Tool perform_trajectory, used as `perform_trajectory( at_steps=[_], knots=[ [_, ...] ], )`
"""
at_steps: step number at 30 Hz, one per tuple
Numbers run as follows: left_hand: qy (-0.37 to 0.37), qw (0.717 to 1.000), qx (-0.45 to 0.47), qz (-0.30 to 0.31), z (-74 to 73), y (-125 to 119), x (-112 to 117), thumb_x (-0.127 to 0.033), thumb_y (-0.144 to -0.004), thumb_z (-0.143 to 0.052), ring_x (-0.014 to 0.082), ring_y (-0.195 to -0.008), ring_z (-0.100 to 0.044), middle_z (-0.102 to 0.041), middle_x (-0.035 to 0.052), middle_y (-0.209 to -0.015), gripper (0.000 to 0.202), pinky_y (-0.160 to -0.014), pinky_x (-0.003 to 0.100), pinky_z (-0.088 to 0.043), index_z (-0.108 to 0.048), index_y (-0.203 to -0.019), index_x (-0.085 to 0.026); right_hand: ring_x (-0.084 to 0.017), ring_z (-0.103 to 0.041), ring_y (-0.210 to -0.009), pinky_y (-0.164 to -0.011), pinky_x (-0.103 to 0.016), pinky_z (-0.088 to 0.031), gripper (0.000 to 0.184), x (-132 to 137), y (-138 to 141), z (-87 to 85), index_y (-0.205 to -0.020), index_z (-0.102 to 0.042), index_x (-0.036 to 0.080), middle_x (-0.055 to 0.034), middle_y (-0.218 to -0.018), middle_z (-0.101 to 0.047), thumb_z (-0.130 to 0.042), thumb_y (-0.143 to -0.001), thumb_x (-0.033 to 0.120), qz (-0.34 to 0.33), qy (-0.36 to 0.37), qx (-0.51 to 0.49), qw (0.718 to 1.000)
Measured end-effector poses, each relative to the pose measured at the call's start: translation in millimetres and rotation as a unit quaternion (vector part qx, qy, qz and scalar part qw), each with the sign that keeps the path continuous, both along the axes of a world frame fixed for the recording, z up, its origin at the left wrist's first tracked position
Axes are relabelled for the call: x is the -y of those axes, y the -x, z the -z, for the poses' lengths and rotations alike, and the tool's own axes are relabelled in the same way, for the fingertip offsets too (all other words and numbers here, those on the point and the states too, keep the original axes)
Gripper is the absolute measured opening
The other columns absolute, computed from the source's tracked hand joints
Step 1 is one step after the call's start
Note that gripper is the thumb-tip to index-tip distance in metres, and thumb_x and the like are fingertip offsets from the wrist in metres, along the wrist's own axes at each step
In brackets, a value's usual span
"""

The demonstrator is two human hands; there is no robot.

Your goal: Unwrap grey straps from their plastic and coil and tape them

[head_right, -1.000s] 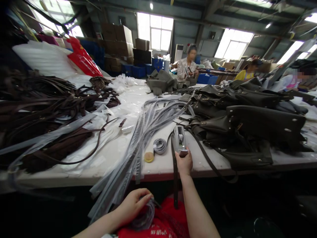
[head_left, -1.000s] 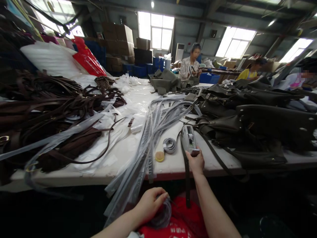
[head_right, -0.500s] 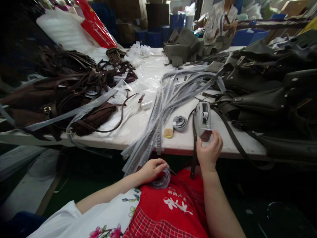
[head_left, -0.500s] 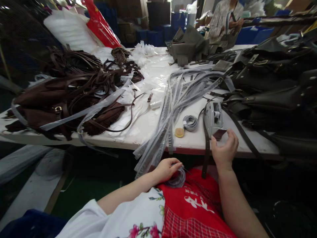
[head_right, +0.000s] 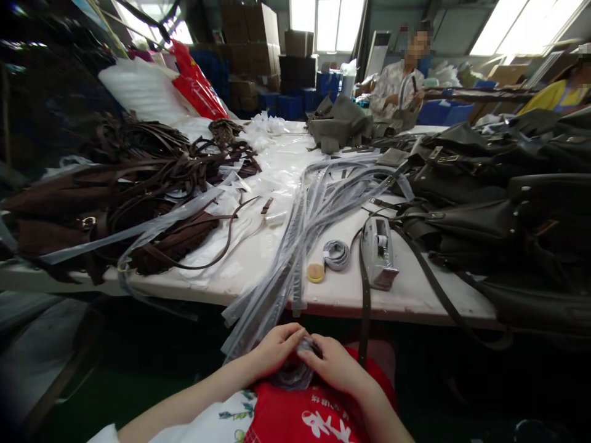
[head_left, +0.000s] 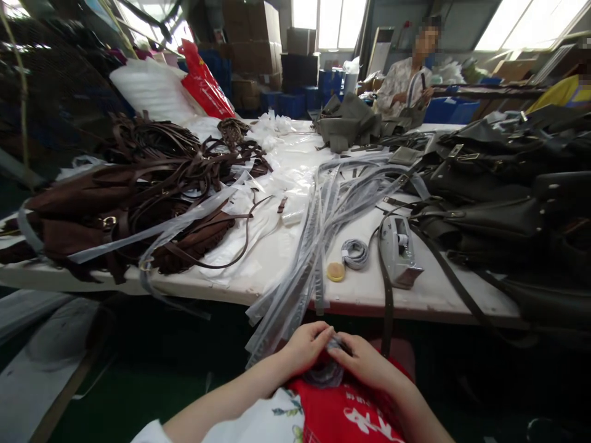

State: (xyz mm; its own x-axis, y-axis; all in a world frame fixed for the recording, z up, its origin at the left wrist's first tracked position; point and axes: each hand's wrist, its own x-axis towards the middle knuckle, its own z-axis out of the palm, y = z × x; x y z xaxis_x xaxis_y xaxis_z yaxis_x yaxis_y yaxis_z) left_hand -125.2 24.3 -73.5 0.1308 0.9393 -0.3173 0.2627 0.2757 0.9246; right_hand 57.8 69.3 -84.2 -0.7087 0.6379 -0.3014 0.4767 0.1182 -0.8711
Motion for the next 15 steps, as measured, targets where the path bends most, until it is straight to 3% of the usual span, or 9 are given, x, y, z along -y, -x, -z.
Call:
perform_trajectory(
  at_steps=[5, 10, 12, 15],
  knots=[
    [-0.005, 1.0, -0.014, 0.023, -0.8, 0.9, -2.1, -0.052, -0.089, -0.05, 0.0185, -0.08, -0.058, -0.066, 0.0038, -0.084, 0.04, -0.075, 0.026, -0.045, -0.067, -0.087, -0.016, -0.02, -0.066, -0.086, -0.076, -0.027, -0.048, 0.024, -14.2, -18.1, -19.1, -0.097, -0.072, 0.019, -0.0037, -0.094, -0.074, -0.058, -0.091, 0.037, 0.011, -0.007, 0.013, 1.0],
    [0.009, 0.999, -0.044, 0.025, 9.4, 3.2, -4.3, -0.058, -0.089, -0.047, 0.018, -0.073, -0.056, -0.062, 0.0019, -0.075, 0.045, -0.071, 0.025, -0.045, -0.065, -0.085, -0.017, -0.022, -0.068, -0.082, -0.073, -0.029, -0.05, 0.029, -47.8, -82.4, -17.7, -0.088, -0.07, 0.019, -0.0046, -0.085, -0.074, -0.052, -0.092, 0.041, 0.161, -0.045, 0.016, 0.986],
    [-0.001, 0.998, -0.053, 0.027, 14.6, 4.2, -6.2, -0.059, -0.089, -0.046, 0.0183, -0.076, -0.057, -0.062, 0.0019, -0.077, 0.046, -0.074, 0.025, -0.045, -0.064, -0.085, -0.017, -0.024, -0.069, -0.084, -0.076, -0.033, -0.053, 0.035, -61.9, -113.4, -6.8, -0.092, -0.069, 0.018, -0.0071, -0.088, -0.074, -0.048, -0.093, 0.046, 0.267, -0.084, -0.001, 0.96],
    [-0.018, 0.997, -0.07, 0.038, 22.1, 4.9, -12.0, -0.061, -0.089, -0.046, 0.0194, -0.082, -0.058, -0.065, 0.0029, -0.081, 0.048, -0.077, 0.024, -0.045, -0.065, -0.084, -0.018, -0.028, -0.065, -0.105, -0.095, -0.041, -0.051, 0.04, -82.4, -149.5, 16.9, -0.107, -0.067, 0.017, -0.0132, -0.111, -0.071, -0.045, -0.092, 0.047, 0.407, -0.238, 0.03, 0.882]
  ],
)
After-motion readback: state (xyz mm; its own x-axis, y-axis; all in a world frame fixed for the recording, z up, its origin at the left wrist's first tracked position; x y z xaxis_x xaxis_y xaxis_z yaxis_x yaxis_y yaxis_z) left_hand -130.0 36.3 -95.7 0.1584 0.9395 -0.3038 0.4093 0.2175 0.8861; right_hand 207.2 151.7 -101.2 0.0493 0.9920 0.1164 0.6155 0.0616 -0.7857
